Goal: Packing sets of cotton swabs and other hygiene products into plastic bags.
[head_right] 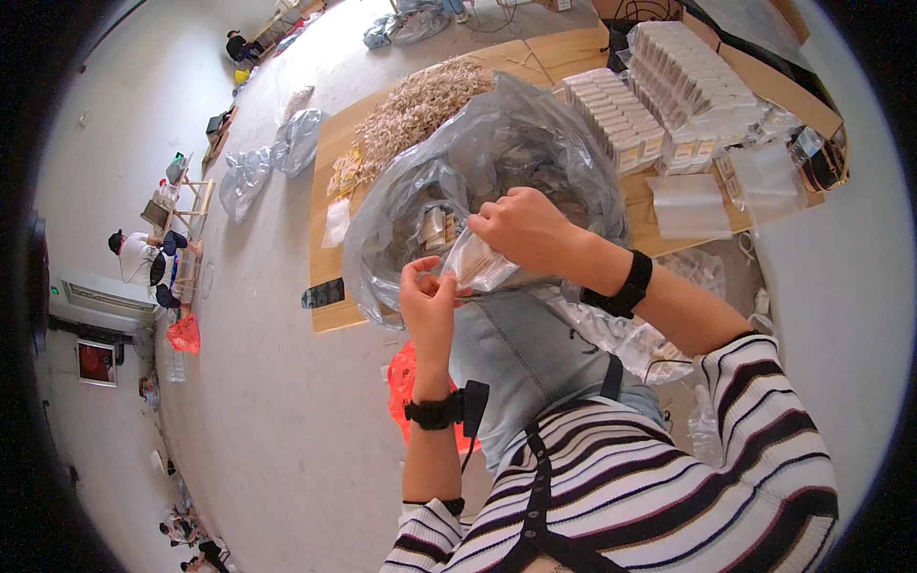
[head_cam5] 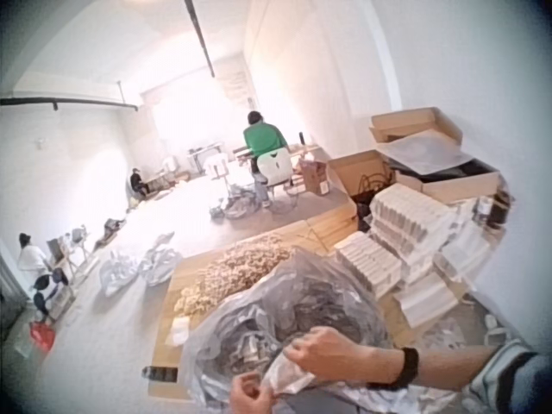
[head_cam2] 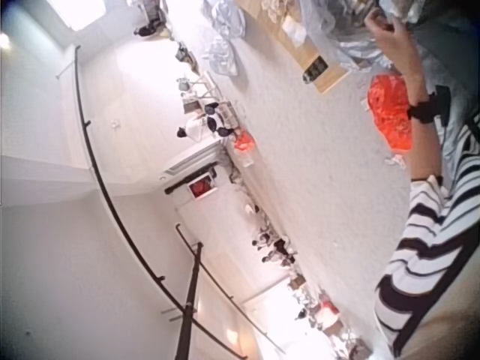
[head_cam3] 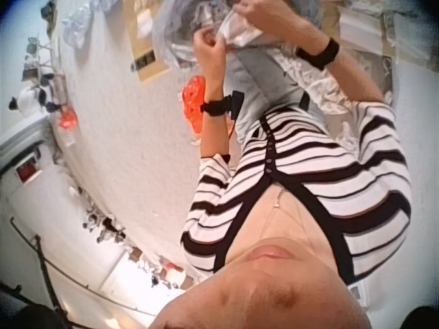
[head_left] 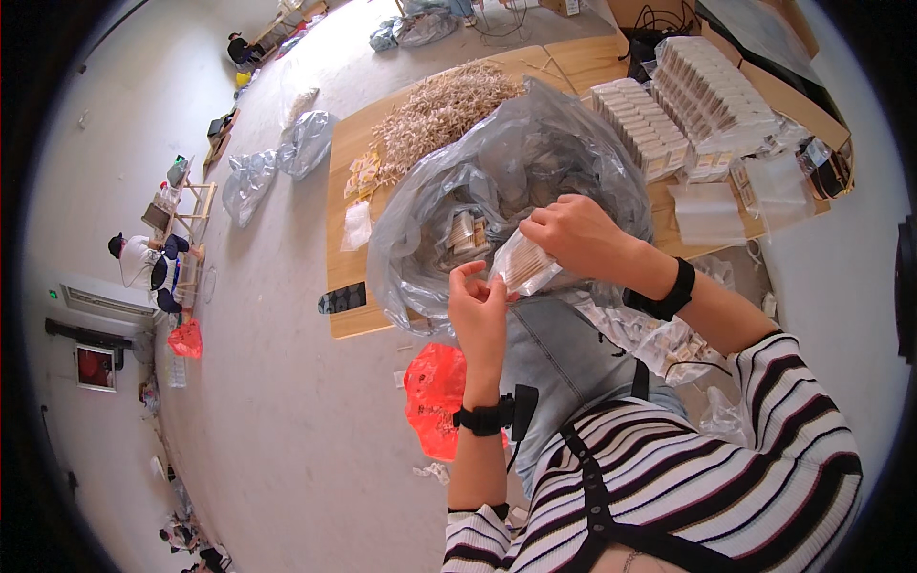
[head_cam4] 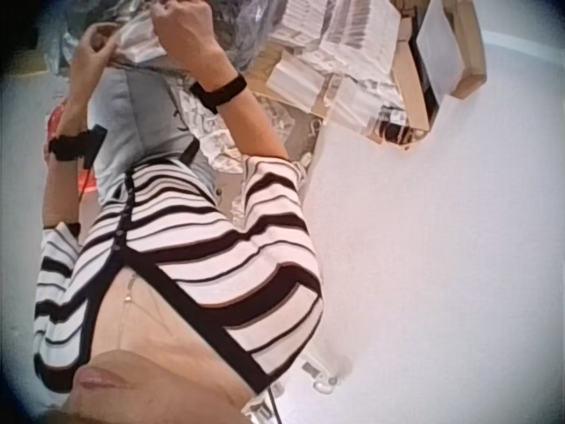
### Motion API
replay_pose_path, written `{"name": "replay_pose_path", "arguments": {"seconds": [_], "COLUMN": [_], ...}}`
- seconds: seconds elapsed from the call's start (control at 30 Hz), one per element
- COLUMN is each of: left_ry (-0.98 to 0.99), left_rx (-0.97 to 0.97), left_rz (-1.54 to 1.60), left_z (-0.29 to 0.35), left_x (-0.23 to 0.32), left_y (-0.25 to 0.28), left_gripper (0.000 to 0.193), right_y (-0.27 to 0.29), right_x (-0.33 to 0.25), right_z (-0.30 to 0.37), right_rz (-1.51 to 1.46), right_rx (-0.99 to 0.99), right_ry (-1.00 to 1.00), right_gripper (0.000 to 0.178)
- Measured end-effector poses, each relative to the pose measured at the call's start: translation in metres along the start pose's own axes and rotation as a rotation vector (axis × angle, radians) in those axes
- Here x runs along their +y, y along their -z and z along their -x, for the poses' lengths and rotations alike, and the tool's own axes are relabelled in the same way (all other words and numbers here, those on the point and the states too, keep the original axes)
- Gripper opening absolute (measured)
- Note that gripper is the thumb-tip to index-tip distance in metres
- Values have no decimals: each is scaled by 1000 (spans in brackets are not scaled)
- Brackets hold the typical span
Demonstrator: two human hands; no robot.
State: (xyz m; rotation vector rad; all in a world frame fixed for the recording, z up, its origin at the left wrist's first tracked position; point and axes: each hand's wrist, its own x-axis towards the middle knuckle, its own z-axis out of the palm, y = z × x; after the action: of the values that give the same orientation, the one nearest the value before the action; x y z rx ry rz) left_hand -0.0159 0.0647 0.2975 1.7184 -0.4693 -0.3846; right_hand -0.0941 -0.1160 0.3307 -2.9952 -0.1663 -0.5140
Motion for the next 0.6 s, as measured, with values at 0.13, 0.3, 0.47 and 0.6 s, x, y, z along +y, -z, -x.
{"name": "replay_pose_path", "arguments": {"seconds": [0.13, 0.3, 0.47, 0.6], "left_ry": [41, 104, 103, 71], "left_rx": [23, 62, 35, 34], "left_rz": [92, 267, 248, 236], "left_z": [1, 0, 2, 8], "left_x": [2, -3, -6, -2], "left_y": [-3, -3, 0, 1], "left_gripper": [27, 30, 32, 34], "right_y": [-8, -15, -15, 16], "right_x": [-5, -7, 3, -5], "right_z": [2, 12, 10, 1], "right_rz": [-24, -324, -393, -349], "right_rx": [172, 2, -87, -339], "right_ry": [105, 154, -81, -109], "right_gripper": [24, 43, 34, 31]}}
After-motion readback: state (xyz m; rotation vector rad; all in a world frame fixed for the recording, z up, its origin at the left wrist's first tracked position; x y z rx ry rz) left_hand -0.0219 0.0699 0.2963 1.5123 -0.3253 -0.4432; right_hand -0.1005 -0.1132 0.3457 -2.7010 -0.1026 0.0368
